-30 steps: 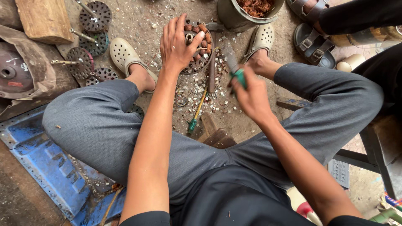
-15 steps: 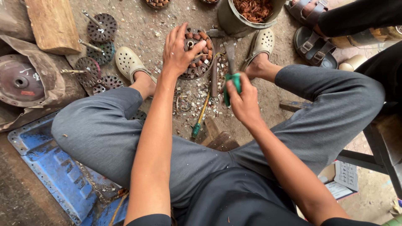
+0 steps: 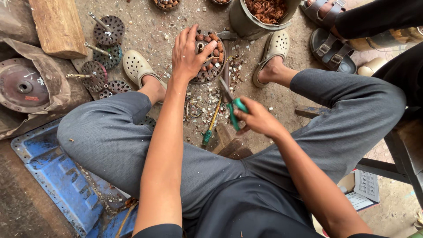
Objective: The person uses pliers to pull and remove copper windings from a circular motor stator. They repeatedly grip and extract the copper coils, dropping the removed pieces into a nearby bucket.
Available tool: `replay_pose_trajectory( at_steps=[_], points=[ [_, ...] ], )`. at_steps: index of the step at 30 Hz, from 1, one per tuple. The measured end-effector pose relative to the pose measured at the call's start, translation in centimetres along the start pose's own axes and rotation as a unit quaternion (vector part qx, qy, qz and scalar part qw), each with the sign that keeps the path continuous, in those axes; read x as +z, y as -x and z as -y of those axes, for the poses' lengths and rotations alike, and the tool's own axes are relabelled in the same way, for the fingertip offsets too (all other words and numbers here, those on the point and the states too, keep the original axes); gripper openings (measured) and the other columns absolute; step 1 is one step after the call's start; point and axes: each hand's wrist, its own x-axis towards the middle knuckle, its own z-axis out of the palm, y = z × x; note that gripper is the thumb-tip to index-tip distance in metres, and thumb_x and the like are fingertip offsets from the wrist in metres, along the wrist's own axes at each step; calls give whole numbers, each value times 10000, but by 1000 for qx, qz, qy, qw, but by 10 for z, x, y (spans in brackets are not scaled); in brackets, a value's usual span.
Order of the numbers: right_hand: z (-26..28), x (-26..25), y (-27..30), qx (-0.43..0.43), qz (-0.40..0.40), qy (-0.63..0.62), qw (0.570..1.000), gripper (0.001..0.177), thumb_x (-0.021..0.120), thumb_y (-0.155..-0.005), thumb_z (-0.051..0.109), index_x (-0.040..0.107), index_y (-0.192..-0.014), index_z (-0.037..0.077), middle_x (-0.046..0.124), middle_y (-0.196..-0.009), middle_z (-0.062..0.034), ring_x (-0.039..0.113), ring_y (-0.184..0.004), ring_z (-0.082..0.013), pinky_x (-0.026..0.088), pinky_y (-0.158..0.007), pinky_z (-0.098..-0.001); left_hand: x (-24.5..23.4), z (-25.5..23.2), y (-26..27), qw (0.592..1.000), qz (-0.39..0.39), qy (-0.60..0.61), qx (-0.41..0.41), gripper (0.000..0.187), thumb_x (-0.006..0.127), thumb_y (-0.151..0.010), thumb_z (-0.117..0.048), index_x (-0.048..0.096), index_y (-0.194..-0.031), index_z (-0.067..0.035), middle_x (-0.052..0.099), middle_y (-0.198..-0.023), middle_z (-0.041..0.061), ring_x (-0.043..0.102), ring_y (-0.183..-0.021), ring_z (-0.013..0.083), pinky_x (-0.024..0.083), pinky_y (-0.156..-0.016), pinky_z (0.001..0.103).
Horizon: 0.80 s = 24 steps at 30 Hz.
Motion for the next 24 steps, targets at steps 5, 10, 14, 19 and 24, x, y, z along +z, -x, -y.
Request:
replay_pose_trajectory(
  at_steps=[5,10,14,19,24],
  points=[
    [45,-18,-8,31,-79,292,953,341,486,-1031,243,497,-1349,120,699,-775,-157,705,-661,-266,575,-621,-435,3,-1,-2,1000,6,-9,-9,931,608,-917,-727,480,-1499,-12,478,-1483,233,428,-1399,399,347,-1143,534],
    [66,-25,-15,42,-84,373,923,278,505,-1043,271,568,-1175,35,694,-791,-215,724,-695,-347,561,-663,-515,2,-2,-1,1000,0,-17,-10,920,615,-912,-715,488,-1487,-7,491,-1475,219,443,-1386,386,360,-1126,528],
    [67,-30,-23,-17,-83,448,890,259,526,-1032,259,595,-1142,34,695,-826,-250,690,-746,-429,518,-695,-558,5,-3,0,1000,-18,-23,-1,892,618,-927,-702,506,-1476,-8,517,-1456,203,465,-1376,377,383,-1122,515],
    [62,-41,-34,-43,-69,476,876,241,540,-1021,225,608,-1090,4,688,-813,-269,687,-769,-450,518,-724,-564,6,-2,1,999,-29,-27,10,873,624,-941,-695,514,-1472,-11,523,-1441,203,471,-1361,381,385,-1106,522],
    [51,-32,-43,-149,-103,517,837,306,591,-1035,262,609,-1036,-43,686,-779,-264,664,-754,-447,507,-677,-564,5,-4,1,999,-35,-29,7,875,624,-929,-691,510,-1468,-11,522,-1441,203,487,-1341,371,399,-1087,519]
  ],
)
